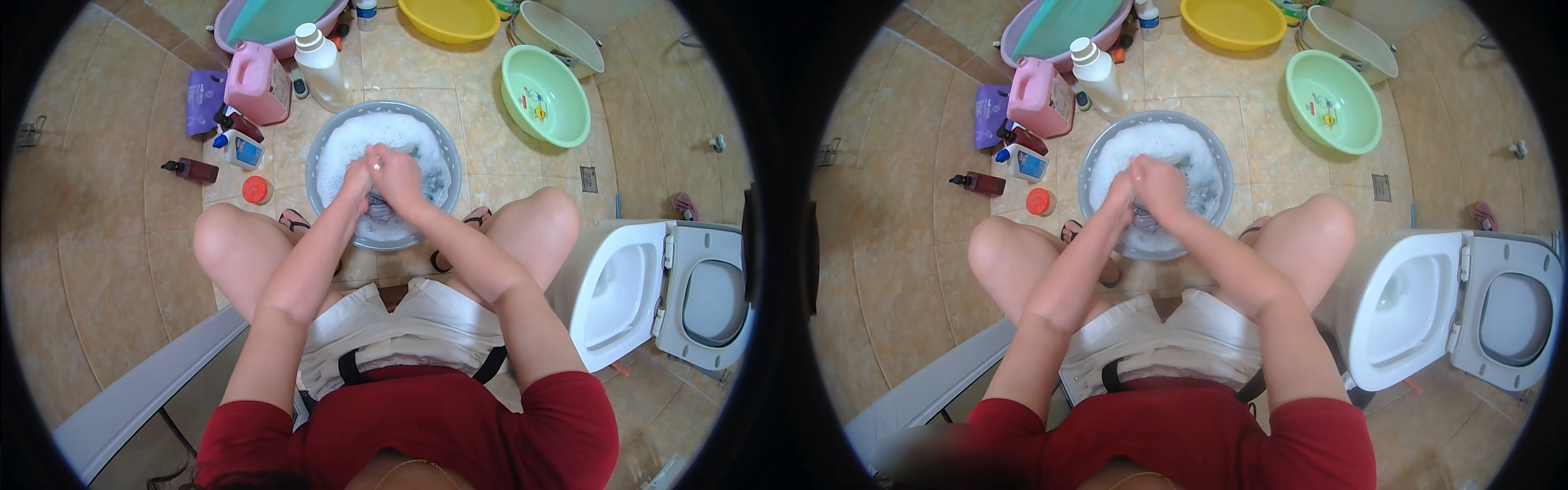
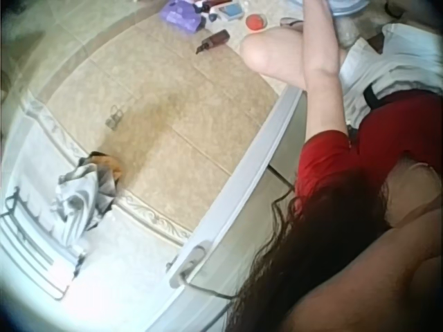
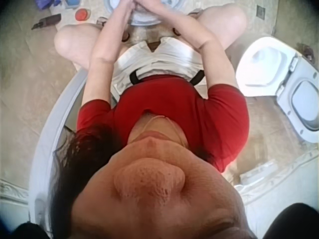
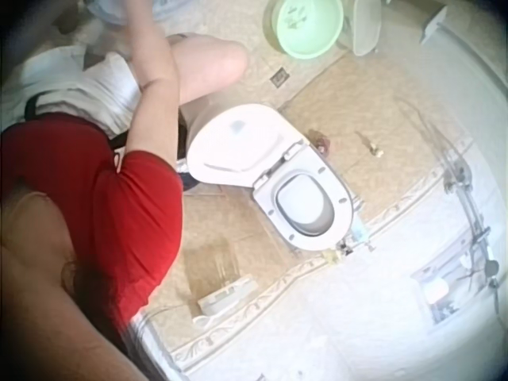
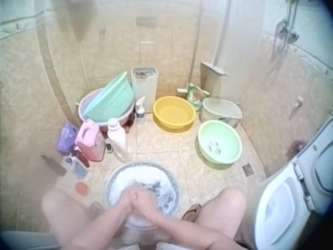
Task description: The person sits on the bathroom floor and hand-washes a grey t-shirt in a metal basin filled with soapy water. They repeatedly scrub, squeeze, and agitate the garment with both hands, occasionally lifting it to inspect the fabric before submerging it again.
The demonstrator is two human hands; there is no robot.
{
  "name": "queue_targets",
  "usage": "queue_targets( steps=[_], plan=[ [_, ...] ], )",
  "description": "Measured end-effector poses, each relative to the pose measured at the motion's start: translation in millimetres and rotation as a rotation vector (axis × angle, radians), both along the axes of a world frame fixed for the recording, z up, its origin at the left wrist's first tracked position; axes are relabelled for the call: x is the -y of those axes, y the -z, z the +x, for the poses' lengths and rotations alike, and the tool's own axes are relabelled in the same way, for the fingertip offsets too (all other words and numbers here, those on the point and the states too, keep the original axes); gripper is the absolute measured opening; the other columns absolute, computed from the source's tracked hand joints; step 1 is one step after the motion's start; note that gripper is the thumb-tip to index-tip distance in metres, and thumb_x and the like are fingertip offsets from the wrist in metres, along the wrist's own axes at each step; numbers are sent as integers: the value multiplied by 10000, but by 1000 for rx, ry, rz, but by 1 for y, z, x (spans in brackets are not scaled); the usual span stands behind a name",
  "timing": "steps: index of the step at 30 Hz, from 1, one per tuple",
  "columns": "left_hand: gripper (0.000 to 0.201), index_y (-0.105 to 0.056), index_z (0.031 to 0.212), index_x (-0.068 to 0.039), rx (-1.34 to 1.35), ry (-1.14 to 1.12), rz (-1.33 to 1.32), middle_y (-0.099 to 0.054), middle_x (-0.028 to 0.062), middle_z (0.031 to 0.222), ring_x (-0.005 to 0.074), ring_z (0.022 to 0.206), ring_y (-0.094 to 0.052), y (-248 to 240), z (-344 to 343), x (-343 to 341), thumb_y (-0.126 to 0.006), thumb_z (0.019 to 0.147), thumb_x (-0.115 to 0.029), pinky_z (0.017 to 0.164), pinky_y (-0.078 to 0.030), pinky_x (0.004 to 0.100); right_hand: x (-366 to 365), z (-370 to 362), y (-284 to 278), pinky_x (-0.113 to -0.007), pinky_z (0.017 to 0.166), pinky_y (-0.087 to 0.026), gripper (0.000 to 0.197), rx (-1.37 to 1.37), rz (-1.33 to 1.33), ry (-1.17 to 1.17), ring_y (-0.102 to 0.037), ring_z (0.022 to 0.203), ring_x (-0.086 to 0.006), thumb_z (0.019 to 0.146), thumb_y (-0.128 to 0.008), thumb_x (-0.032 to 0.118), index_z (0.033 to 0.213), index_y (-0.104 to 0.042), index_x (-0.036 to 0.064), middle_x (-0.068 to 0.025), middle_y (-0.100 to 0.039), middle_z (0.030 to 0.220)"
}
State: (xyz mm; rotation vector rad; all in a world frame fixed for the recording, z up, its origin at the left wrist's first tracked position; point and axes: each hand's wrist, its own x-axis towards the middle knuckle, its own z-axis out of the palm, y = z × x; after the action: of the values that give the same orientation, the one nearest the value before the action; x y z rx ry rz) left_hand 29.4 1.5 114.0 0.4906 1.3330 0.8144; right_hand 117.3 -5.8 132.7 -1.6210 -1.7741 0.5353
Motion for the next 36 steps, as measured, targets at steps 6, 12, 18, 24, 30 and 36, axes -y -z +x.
queue_targets(
  steps=[6, 12, 18, 24, 30, 36],
  plan=[
    [303, -605, 955, -36, 58, -11, 84, -609, 80, 902, 175, 816, -563, 6, -2, -2, -485, 902, -310, 717, -440, 320, 0, 6, -7, -459, 604, -471, 261, -63, -28, -21, -595, 688, -369, 851, -492, 257, 761, -613, 44, -173, -619, 731],
    [270, -606, 884, -52, 0, -13, -14, -593, 18, 824, 107, 763, -515, -21, -1, -5, -509, 906, -303, 702, -409, 254, 3, 11, -21, -470, 632, -467, 242, -56, -75, -89, -595, 721, -371, 842, -527, 269, 824, -599, 39, -183, -619, 783],
    [203, -545, 1004, -43, -71, 171, 354, -595, 15, 812, 87, 758, -523, -47, -36, -13, -546, 891, -211, 696, -403, 224, -42, 70, -4, -381, 727, -470, 245, -275, -87, 93, -607, 824, -330, 825, -603, 279, 865, -595, 37, -194, -626, 868],
    [253, -502, 1108, -37, -56, 499, 403, -603, 22, 798, 73, 723, -510, -45, -56, -3, -545, 865, -91, 675, -405, 213, -37, 96, -33, -258, 699, -450, 147, -353, -183, -151, -561, 770, -125, 829, -616, 147, 920, -606, 32, -51, -620, 818],
    [270, -522, 1130, -31, -277, 653, 462, -602, 38, 818, 82, 657, -510, -18, -50, 4, -535, 866, -83, 655, -436, 223, -27, 100, -71, -266, 670, -435, 76, -125, -128, -309, -544, 749, -131, 816, -595, 73, 864, -585, 15, -50, -585, 802],
    [396, -535, 1154, -68, -578, 543, 802, -590, 109, 978, 193, 832, -584, -20, -36, 4, -625, 769, -62, 739, -477, 297, -11, 92, -101, -265, 753, -426, 46, -374, -194, -543, -524, 829, -121, 841, -563, 53, 864, -565, 13, -39, -571, 883]
  ],
)
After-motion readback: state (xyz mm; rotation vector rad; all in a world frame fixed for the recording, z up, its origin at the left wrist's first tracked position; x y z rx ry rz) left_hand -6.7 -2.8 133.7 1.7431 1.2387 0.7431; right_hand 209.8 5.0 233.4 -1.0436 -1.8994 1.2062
